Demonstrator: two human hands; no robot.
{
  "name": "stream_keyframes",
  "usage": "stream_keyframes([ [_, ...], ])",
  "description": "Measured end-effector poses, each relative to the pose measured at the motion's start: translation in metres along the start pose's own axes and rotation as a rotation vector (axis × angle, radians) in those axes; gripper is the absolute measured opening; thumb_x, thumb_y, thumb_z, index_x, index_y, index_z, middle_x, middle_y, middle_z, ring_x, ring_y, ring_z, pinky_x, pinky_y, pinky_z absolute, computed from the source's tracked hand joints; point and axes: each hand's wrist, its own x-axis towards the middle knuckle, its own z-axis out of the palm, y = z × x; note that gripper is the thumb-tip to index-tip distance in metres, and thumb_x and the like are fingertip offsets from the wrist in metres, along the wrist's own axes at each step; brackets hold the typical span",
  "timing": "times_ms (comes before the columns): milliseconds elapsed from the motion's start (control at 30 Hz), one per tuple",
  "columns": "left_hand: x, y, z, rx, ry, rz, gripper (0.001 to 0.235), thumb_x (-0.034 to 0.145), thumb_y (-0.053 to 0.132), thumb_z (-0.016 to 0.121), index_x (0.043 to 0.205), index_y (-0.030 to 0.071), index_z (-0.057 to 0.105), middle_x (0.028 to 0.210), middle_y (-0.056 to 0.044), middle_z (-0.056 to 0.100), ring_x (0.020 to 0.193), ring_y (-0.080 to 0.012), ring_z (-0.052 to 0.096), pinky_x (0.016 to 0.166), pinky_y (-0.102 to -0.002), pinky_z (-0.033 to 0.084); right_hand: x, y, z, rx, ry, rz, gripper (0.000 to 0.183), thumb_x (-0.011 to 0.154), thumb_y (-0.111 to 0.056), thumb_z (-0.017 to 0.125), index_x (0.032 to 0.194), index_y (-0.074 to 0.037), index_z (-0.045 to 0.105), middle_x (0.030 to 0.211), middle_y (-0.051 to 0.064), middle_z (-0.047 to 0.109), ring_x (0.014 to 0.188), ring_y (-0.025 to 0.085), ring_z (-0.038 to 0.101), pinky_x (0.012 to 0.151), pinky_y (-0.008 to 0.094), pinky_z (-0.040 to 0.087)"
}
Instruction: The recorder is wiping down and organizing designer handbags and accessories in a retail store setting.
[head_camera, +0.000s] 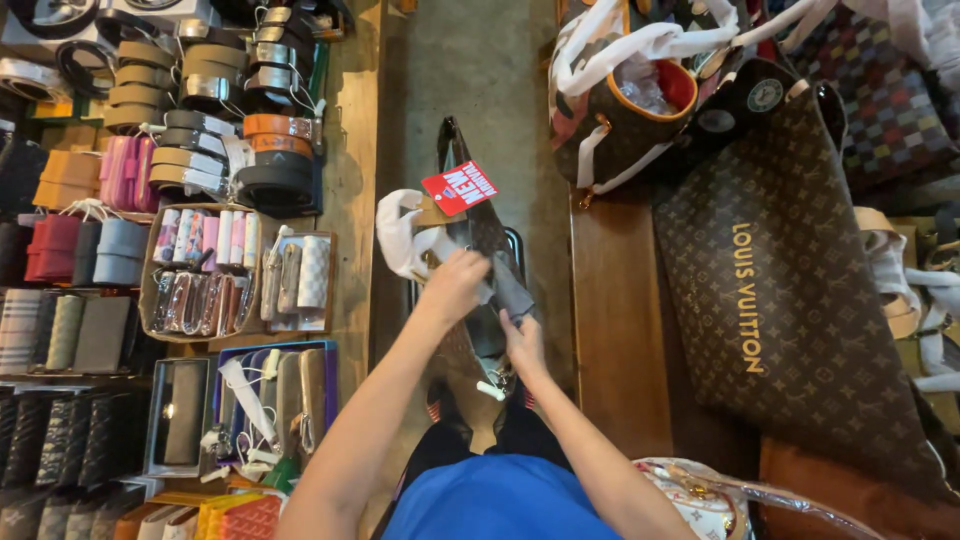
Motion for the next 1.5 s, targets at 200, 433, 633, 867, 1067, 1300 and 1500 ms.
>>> stream_keyframes([
  [200,0.041,-0.032,0.073,0.05,-0.204,-0.737,0.071,0.078,0.037,0.08,0.117,-0.014,0.05,0.085,-0.031,0.072,0.083,-0.045,0.072,0.073,-0.053,0.058,-0.009,-0.028,0.002,0.051,0.057,-0.169,0.036,0.099,-0.034,0.063,0.108,0.0,0.068,0.089,-0.001,0.073,0.08,0.008,0.062,0.074,0.027,0.049],
  [433,0.042,-0.037,0.037,-0.127,-0.164,-0.804,0.05,0.078,0.025,0.078,0.118,0.002,0.059,0.103,-0.028,0.071,0.098,-0.0465,0.068,0.083,-0.057,0.052,0.019,0.035,-0.03,0.517,0.263,0.107,0.044,0.107,-0.036,0.07,0.109,0.007,0.066,0.095,0.006,0.065,0.081,0.017,0.052,0.071,0.034,0.044],
  [633,0.024,-0.031,0.05,-0.422,0.021,-0.762,0.041,0.075,0.022,0.077,0.108,0.002,0.061,0.093,-0.024,0.072,0.09,-0.0402,0.072,0.083,-0.05,0.056,0.024,-0.044,-0.004,0.29,0.157,-0.163,0.041,0.1,-0.037,0.066,0.115,0.001,0.072,0.102,0.002,0.071,0.087,0.012,0.061,0.078,0.031,0.05],
  [867,-0.007,-0.046,0.028,-0.354,-0.091,-0.764,0.046,0.08,0.022,0.073,0.121,0.005,0.059,0.095,-0.027,0.071,0.094,-0.0483,0.068,0.082,-0.056,0.052,0.098,0.023,0.068,-0.219,0.145,-0.318,0.073,0.1,-0.043,0.061,0.148,0.009,0.048,0.138,0.032,0.054,0.128,0.045,0.047,0.104,0.051,0.031],
  [1067,0.009,-0.047,0.024,-0.154,-0.197,-0.84,0.051,0.082,0.023,0.07,0.127,0.006,0.054,0.092,-0.028,0.07,0.09,-0.0489,0.067,0.081,-0.057,0.052,0.148,0.046,0.085,-0.136,0.1,0.091,0.084,0.1,-0.062,0.053,0.15,0.005,0.043,0.152,0.029,0.052,0.146,0.039,0.049,0.121,0.046,0.037],
  [1300,-0.006,-0.072,0.045,-0.057,-0.102,-0.722,0.034,0.089,0.026,0.07,0.117,0.008,0.063,0.093,-0.027,0.07,0.087,-0.0487,0.065,0.073,-0.059,0.05,0.121,0.062,0.086,-0.334,0.188,-0.241,0.098,0.101,-0.062,0.05,0.157,0.016,0.031,0.156,0.043,0.036,0.14,0.058,0.026,0.114,0.055,0.019],
  [1500,-0.006,-0.074,0.048,-0.121,-0.082,-0.721,0.028,0.089,0.024,0.068,0.11,0.005,0.066,0.093,-0.023,0.072,0.091,-0.0457,0.066,0.077,-0.058,0.05,0.271,0.022,0.095,-0.39,-0.022,0.277,0.088,0.101,-0.069,0.036,0.136,0.005,0.068,0.14,0.035,0.066,0.139,0.04,0.06,0.116,0.044,0.045],
])
